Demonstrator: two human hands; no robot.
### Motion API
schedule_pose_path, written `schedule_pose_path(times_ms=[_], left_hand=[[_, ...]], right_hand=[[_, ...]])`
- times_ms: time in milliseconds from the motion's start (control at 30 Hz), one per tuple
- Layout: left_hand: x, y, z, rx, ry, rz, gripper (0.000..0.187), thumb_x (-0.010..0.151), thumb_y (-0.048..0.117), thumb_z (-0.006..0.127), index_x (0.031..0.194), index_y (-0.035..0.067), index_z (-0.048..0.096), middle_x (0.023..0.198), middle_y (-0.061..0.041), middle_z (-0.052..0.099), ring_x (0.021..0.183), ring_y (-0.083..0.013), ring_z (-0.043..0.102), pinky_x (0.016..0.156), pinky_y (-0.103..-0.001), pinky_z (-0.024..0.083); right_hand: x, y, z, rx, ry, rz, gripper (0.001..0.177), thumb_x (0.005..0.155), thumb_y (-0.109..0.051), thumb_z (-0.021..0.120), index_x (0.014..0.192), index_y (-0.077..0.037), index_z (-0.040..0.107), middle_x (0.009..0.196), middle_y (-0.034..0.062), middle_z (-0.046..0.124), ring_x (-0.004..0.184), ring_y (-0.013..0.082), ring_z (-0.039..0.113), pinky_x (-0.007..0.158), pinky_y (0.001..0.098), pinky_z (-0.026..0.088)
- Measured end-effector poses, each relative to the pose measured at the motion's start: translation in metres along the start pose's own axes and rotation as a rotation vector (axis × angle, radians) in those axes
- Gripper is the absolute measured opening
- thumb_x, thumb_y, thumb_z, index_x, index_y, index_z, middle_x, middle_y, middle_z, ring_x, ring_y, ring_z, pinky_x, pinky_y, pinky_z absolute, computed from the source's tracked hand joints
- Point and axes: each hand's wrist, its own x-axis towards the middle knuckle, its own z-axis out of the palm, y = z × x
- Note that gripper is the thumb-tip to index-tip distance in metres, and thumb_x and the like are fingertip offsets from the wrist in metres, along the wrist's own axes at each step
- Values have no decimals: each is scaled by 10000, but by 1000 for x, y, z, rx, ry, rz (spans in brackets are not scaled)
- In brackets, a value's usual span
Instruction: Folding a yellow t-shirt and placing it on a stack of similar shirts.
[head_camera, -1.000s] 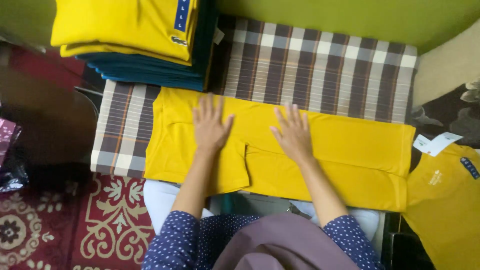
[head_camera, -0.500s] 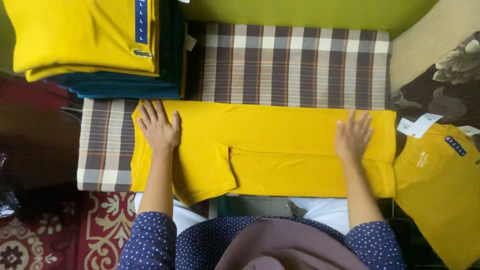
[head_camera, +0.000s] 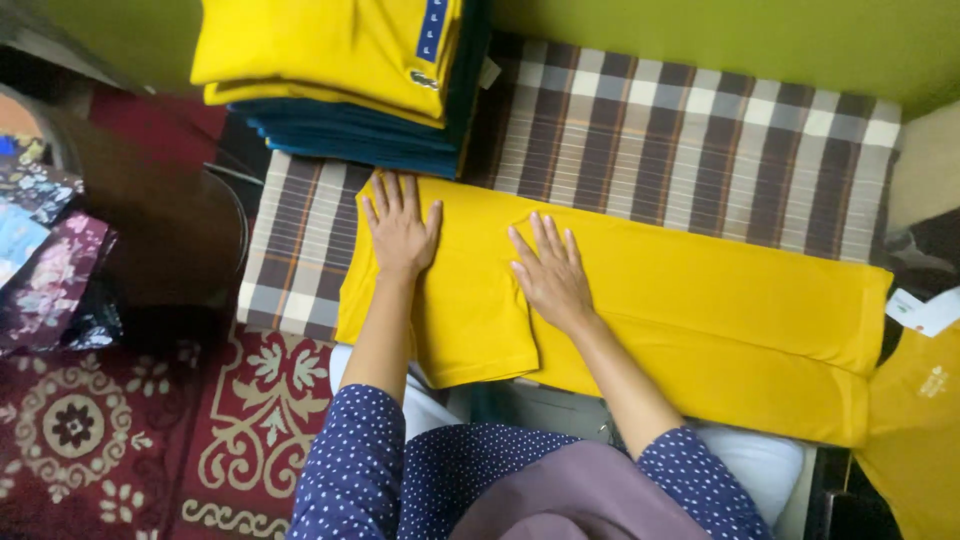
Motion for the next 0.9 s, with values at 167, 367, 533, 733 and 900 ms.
schedule_pose_path(times_ms=[167,367,533,733,900], left_hand=[[8,-34,5,-242,15,94,554,1098,528,344,1527,200,464,1618,-173,368,1544,-380,205,1241,-607,143],[-14,-42,-70,-1142,-246,-161,672,1019,692,331,1264,197,715,1180,-97,742,1127,-255,706,993,-385,539],[-12,-43,-78,-1233,-739,-135,975,924,831,210,1252,57,703,1162,-160,739,1096,-257,722,1008,-356,540],[-8,-53,-47,-1227,-700,-282,1064,841,932,157,1371,156,658,1178,-117,736,1133,-280,669,1076,-399,430],[-26,-24,-91,-661,-513,-29,730,769,600,811,1294,117,659,1146,-237,715,1159,-440,647,1029,-510,476]], right_hand=[[-53,26,14,17,142,-194,514,1022,-241,512,1534,-271,480,1604,103,421,1499,290,368,1216,489,269],[-97,21,5,20,231,-500,532,889,-304,652,1411,-369,575,1598,92,425,1460,278,430,1218,463,314],[-58,-3,-4,188,96,-550,230,811,-266,739,1038,-284,772,1179,-42,736,1223,192,643,1208,508,331],[13,40,47,1492,183,734,344,1076,-437,543,1303,-179,528,1456,169,570,1279,365,606,1036,499,525],[26,0,41,1433,231,744,529,979,-229,744,1401,-38,490,1394,269,579,1281,414,572,1024,543,518]])
